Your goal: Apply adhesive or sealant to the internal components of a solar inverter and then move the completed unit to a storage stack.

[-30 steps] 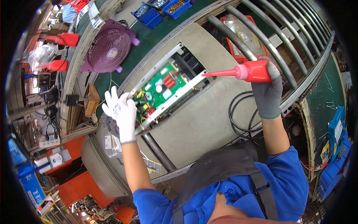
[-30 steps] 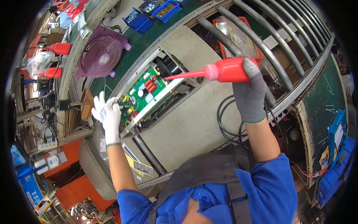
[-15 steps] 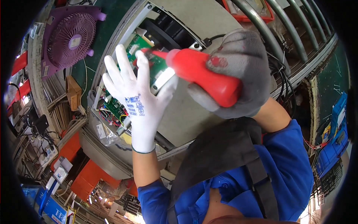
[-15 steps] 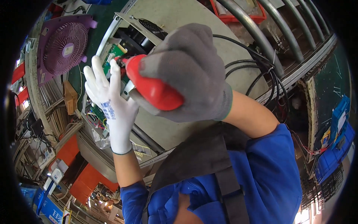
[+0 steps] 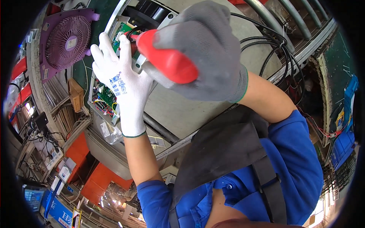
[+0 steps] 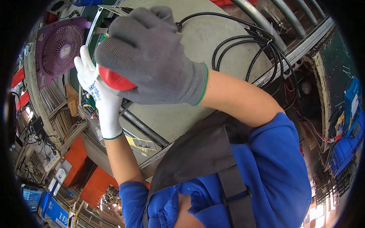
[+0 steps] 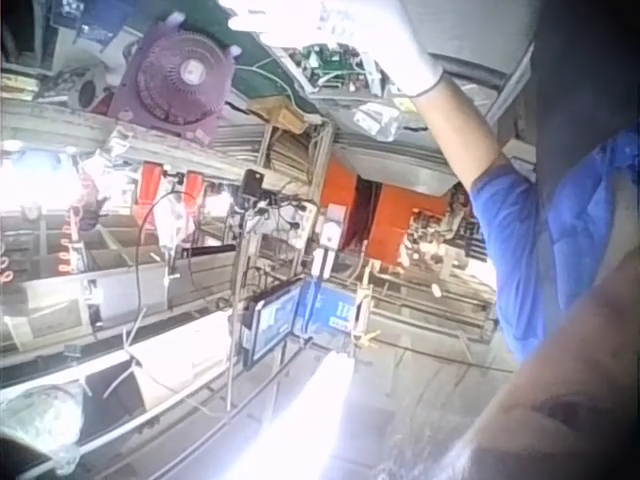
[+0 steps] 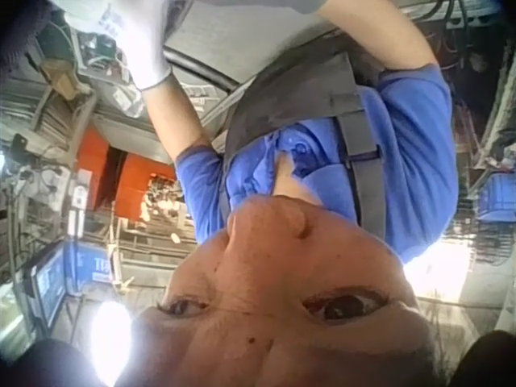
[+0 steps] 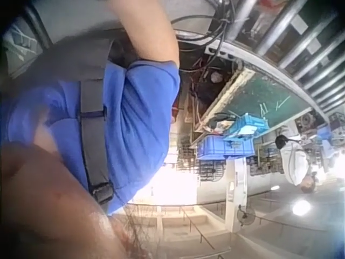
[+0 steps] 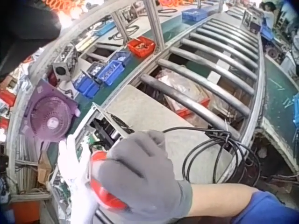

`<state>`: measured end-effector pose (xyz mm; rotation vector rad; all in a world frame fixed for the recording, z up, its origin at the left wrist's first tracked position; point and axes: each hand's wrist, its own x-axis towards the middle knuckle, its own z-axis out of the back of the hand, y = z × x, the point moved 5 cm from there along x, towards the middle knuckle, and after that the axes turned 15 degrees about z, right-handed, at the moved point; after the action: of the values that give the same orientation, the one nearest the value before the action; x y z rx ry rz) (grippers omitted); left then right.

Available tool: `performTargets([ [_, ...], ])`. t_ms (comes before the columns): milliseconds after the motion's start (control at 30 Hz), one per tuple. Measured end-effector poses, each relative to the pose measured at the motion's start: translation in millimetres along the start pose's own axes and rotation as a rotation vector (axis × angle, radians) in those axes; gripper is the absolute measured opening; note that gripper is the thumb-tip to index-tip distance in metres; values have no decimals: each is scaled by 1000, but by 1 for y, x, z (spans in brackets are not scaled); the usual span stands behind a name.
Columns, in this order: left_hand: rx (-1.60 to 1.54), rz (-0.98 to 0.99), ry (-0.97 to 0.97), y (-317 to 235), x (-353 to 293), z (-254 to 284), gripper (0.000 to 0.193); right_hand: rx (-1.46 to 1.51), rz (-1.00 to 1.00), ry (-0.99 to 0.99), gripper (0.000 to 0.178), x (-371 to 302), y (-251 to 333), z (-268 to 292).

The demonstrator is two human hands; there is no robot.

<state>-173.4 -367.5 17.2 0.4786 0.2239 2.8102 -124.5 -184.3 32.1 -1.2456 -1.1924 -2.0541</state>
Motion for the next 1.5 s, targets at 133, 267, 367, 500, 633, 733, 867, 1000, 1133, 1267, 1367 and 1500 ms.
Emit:
performTargets([
  [133, -52, -22, 41, 1, -1, -1, 79, -68, 102, -22, 35, -1, -5, -5],
  [267, -144, 33, 66, 4, -1, 1, 82, 7, 56, -217, 38, -1, -14, -8],
  [367, -109, 10, 41, 1, -2, 4, 81, 54, 44, -136, 36, 3, -17, -12],
  [500, -179, 66, 70, 3, -1, 5, 82, 13, 67, -107, 35, 1, -16, -15],
  [633, -194, 68, 76, 4, -2, 3, 77, -47, 108, -105, 36, -1, -9, -25],
  [733, -247, 44, 62, 6, -1, 2, 75, -15, 127, -150, 39, 4, -3, -21],
  [867, -283, -32, 1, 4, -3, 3, 75, -157, 3, 142, 44, 17, -4, -19],
  [1000, -360, 6, 46, 8, -4, -1, 75, 25, 12, -68, 49, 24, -9, -9],
  [1133, -186, -11, 114, 11, -4, -5, 78, -50, -21, -117, 51, 9, -10, -7],
  [1267, -156, -88, 72, 11, -4, -2, 77, -82, -2, -182, 46, 4, -11, -16],
  [1367, -160, -80, 17, 11, -5, 0, 73, -49, -53, -178, 40, 9, -22, -22],
  [1500, -146, -40, -3, 10, -6, -2, 75, -7, -60, -96, 36, 15, -32, -21],
])
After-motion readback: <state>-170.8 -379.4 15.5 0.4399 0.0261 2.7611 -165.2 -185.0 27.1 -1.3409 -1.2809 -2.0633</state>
